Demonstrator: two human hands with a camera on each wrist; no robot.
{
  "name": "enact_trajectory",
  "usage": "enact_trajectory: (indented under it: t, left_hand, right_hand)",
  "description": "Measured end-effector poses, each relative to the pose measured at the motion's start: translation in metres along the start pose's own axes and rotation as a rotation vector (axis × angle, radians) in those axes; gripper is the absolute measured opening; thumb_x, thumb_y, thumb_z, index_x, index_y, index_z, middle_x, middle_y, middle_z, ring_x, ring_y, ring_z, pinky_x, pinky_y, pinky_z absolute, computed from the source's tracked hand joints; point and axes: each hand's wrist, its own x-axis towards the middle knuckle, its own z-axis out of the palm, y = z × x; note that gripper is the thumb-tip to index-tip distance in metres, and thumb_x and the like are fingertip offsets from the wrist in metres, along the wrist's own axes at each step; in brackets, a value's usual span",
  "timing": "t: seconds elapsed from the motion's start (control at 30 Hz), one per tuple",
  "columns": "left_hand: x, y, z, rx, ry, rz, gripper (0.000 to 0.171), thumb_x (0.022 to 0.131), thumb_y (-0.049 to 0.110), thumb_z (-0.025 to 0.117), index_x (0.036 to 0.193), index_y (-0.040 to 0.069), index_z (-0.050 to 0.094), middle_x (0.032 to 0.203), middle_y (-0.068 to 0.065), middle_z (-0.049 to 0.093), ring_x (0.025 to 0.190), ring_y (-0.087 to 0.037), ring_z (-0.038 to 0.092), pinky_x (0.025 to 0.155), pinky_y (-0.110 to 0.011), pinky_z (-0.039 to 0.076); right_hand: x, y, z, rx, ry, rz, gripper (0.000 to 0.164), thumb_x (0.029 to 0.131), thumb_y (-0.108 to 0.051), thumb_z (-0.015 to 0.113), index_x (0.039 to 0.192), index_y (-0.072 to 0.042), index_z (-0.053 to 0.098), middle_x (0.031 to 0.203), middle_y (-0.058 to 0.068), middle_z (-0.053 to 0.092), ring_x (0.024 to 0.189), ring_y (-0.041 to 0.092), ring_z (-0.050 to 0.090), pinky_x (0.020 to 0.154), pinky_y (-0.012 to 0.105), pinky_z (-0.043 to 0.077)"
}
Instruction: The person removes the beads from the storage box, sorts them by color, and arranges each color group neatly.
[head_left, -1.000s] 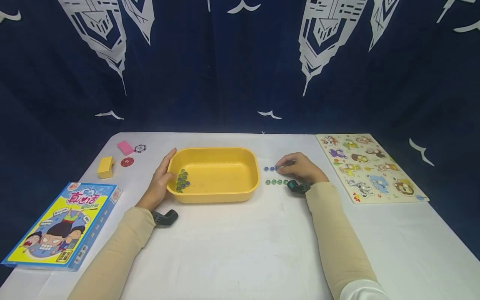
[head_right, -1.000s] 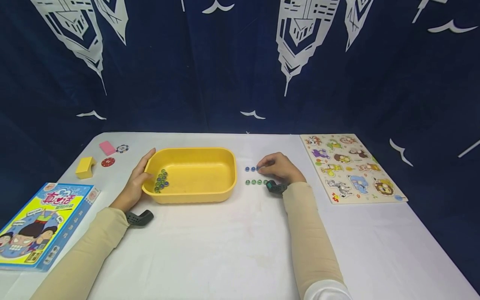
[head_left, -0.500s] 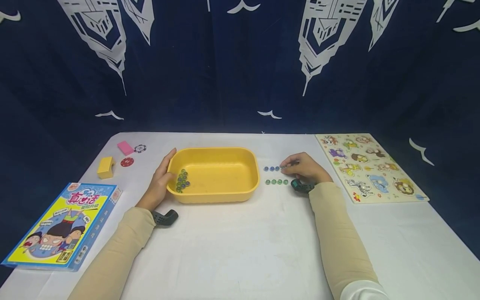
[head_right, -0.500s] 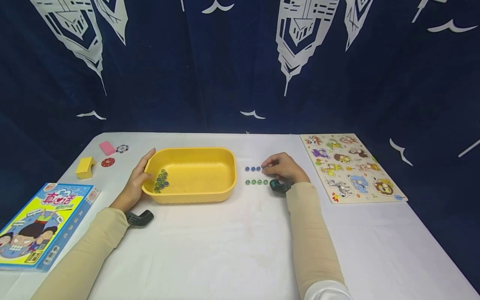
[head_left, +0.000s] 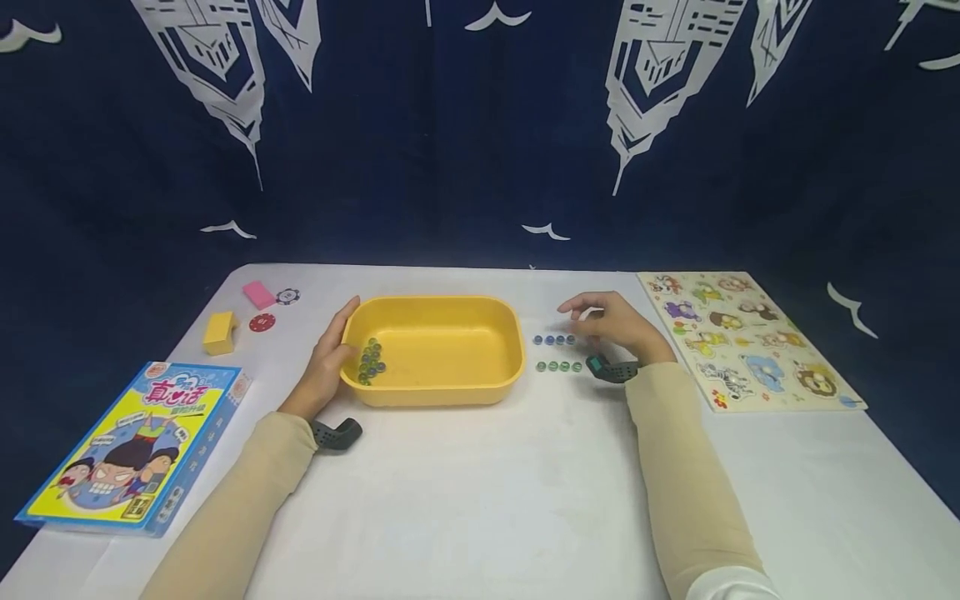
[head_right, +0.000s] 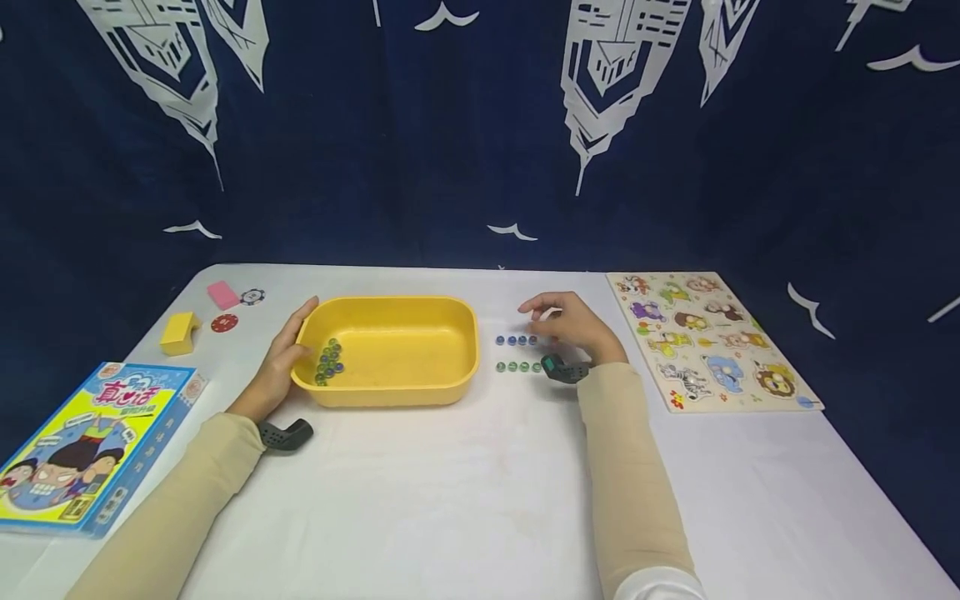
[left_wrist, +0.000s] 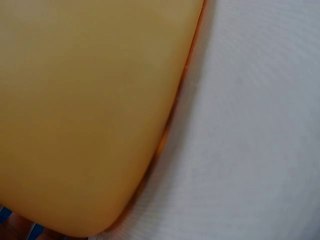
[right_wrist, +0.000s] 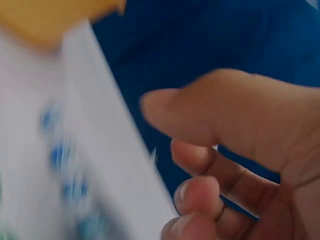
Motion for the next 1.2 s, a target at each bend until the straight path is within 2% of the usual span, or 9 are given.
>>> enact_trajectory:
  t: [0.1,0.2,0.33,0.5,0.63,0.8,0.97,1.2]
  left_hand:
    - [0.001,-0.001,0.0,-0.004,0.0,0.004,0.081,0.083,0.003,0.038,0.161,0.013,0.015,0.167,-0.007,0.014,0.153,-0.026,0.008,0.123,-0.052,0.006]
    - [0.001,-0.002,-0.001,-0.004,0.006,0.002,0.081,0.083,0.003,0.037,0.161,0.012,0.015,0.167,-0.007,0.014,0.153,-0.026,0.009,0.123,-0.052,0.006]
    - [0.0,-0.002,0.0,0.001,0.01,-0.005,0.08,0.084,0.004,0.038,0.161,0.014,0.016,0.167,-0.005,0.015,0.153,-0.025,0.009,0.123,-0.05,0.006]
    - [0.0,-0.004,0.0,0.003,0.013,0.004,0.079,0.084,0.004,0.038,0.16,0.013,0.017,0.166,-0.005,0.015,0.153,-0.025,0.009,0.123,-0.049,0.006]
    - [0.001,-0.004,-0.001,0.005,0.015,0.013,0.079,0.084,0.004,0.037,0.16,0.012,0.018,0.166,-0.006,0.016,0.153,-0.025,0.009,0.124,-0.049,0.005]
    - [0.002,-0.002,0.0,0.017,0.011,-0.002,0.08,0.084,0.004,0.037,0.16,0.013,0.017,0.166,-0.007,0.016,0.153,-0.027,0.01,0.123,-0.05,0.006]
    - [0.003,-0.001,-0.001,0.02,0.011,-0.008,0.08,0.084,0.005,0.038,0.16,0.013,0.017,0.166,-0.008,0.016,0.153,-0.028,0.011,0.123,-0.05,0.006]
    - [0.003,-0.003,-0.002,0.012,0.012,0.002,0.08,0.084,0.005,0.038,0.16,0.014,0.018,0.166,-0.007,0.016,0.153,-0.027,0.011,0.123,-0.05,0.006]
  right_hand:
    - [0.005,-0.025,0.006,0.003,0.015,-0.068,0.033,0.088,-0.009,0.069,0.12,0.0,0.067,0.104,0.013,0.064,0.075,0.034,0.06,0.064,0.031,0.054]
    - [0.016,-0.052,0.02,0.018,-0.032,-0.134,0.031,0.089,-0.014,0.069,0.118,-0.003,0.069,0.111,0.014,0.066,0.082,0.042,0.06,0.069,0.034,0.056]
    - [0.035,-0.085,0.044,0.062,-0.164,-0.21,0.029,0.092,-0.015,0.068,0.118,-0.001,0.07,0.108,0.019,0.065,0.079,0.033,0.058,0.069,0.034,0.055]
    - [0.059,-0.115,0.081,0.083,-0.358,-0.253,0.029,0.095,-0.012,0.065,0.12,0.003,0.068,0.107,0.027,0.062,0.079,0.027,0.056,0.069,0.037,0.055]
    - [0.077,-0.126,0.112,0.04,-0.503,-0.253,0.03,0.094,-0.008,0.064,0.121,0.004,0.067,0.112,0.029,0.063,0.081,0.024,0.059,0.07,0.034,0.056]
    - [0.092,-0.132,0.142,-0.031,-0.638,-0.22,0.027,0.092,-0.003,0.064,0.118,0.0,0.07,0.103,0.015,0.07,0.075,0.015,0.059,0.067,0.031,0.056]
    - [0.098,-0.139,0.159,-0.057,-0.73,-0.221,0.028,0.092,-0.003,0.061,0.118,-0.002,0.071,0.097,0.007,0.068,0.065,0.015,0.051,0.06,0.025,0.047]
    - [0.102,-0.139,0.176,-0.048,-0.814,-0.192,0.028,0.093,-0.002,0.059,0.119,-0.001,0.07,0.085,0.002,0.064,0.062,0.015,0.049,0.056,0.023,0.045]
